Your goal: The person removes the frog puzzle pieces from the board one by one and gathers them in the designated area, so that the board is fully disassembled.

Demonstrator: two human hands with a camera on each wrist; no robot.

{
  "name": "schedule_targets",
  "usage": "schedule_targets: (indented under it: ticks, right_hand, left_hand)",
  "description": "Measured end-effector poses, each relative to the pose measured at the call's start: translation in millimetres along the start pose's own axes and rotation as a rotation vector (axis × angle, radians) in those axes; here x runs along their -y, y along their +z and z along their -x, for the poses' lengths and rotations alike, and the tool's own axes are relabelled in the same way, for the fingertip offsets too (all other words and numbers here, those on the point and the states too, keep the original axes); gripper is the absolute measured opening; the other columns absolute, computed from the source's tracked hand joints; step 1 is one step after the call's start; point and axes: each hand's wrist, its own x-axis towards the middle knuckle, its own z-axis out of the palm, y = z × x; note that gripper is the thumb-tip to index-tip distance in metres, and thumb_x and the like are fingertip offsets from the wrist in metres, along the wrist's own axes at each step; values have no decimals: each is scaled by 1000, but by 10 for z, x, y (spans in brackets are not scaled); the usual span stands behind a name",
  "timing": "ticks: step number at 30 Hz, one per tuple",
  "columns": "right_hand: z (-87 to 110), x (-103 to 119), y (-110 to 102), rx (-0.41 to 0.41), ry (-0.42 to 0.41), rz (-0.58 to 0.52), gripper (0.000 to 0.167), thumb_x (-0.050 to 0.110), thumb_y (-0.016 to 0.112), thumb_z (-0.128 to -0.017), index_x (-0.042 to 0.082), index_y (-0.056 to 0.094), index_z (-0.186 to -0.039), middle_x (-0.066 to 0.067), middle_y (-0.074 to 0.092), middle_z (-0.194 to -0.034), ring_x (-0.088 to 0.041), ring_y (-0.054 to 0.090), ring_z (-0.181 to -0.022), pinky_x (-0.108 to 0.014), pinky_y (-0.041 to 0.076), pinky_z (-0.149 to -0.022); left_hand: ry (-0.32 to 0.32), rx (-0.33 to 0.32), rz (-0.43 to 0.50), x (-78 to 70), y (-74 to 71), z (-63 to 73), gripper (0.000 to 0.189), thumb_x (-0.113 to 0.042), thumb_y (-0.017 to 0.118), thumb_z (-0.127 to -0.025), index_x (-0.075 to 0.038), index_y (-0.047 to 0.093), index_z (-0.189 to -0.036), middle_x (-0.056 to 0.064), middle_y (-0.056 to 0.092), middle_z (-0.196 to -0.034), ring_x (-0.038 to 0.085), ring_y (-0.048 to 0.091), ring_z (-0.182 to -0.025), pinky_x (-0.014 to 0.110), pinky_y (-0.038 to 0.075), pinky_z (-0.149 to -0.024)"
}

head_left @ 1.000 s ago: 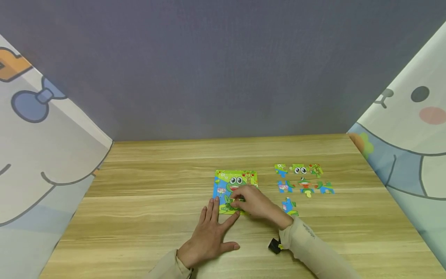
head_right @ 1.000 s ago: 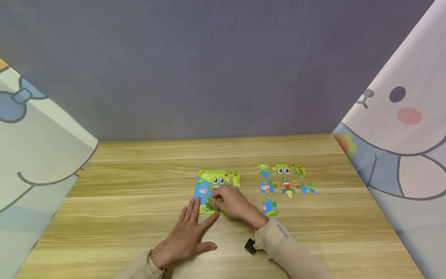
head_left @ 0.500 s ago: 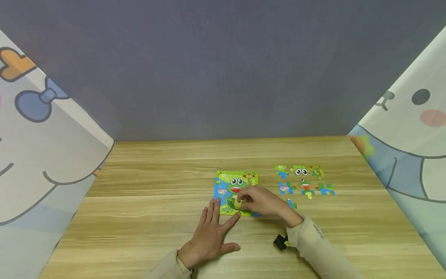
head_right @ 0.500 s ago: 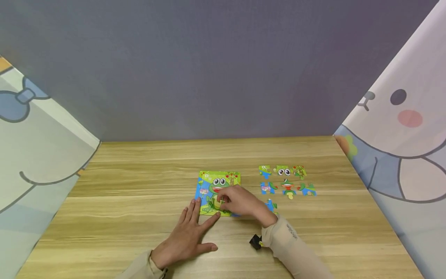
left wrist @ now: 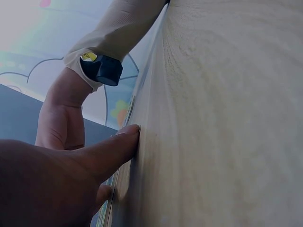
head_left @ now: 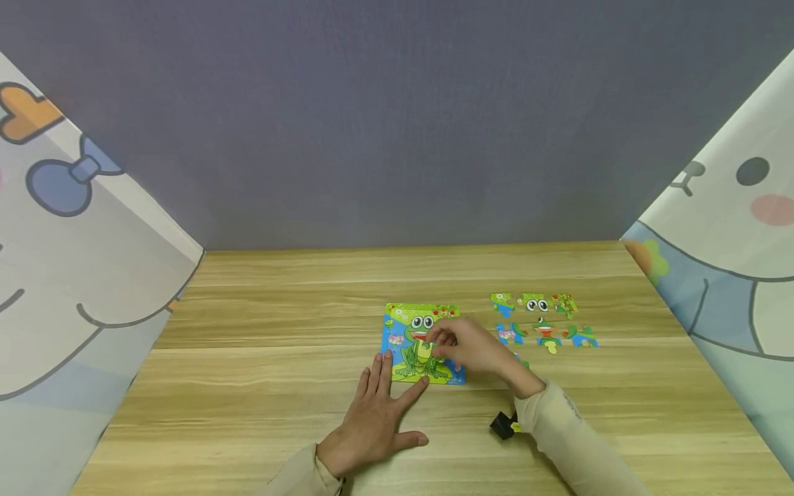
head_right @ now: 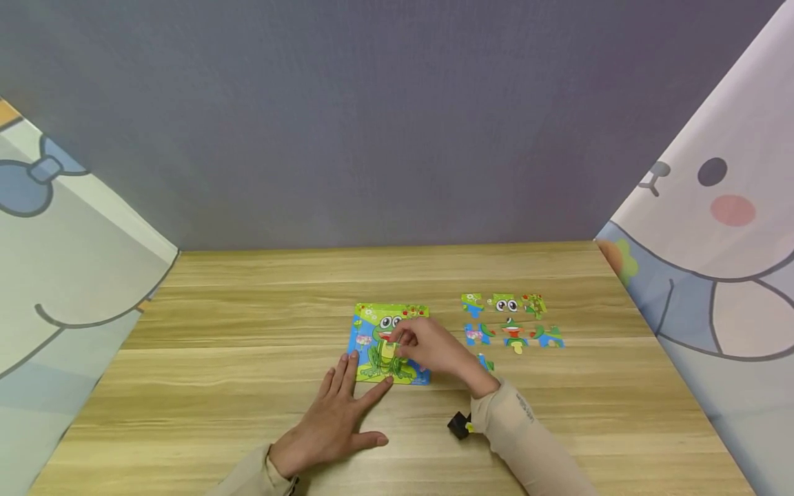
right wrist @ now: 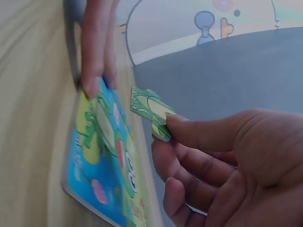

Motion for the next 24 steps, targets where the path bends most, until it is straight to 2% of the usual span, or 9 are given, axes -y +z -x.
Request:
schedule_targets:
  ticks: [9,17,24]
  right_hand:
    - [63,-57,-161,-74,22,-10,14,12,70,-93,4,70,-105,-5,72,-92,-8,64,-80,-22,53,-70]
    - [222,-193,-350,-143,64,-93,17,11,67,-95,3,71,-110,-11,71,-97,-14,64,-79,-25,52,-67]
    - [398,-321,-506,-193,81,-81,17,12,66,-96,3,71,-110,-10,70,-96,-8,63,-79,-29,54,-69]
  left_hand:
    - [-8,19,24,-6,-19,4,80,-69,62,-85,-36,38,-154,41,10,-160,55,13,-151,66,27,-116]
    - [-14,17,6,-12,-12,-3,80,-69,62,-84,-37,38,-154,40,12,-160,54,16,-151,65,28,-116]
    - [-11,16,23,-12,-9,-3,80,-69,63,-85,-37,38,-154,41,12,-160,55,15,-151,66,27,-116]
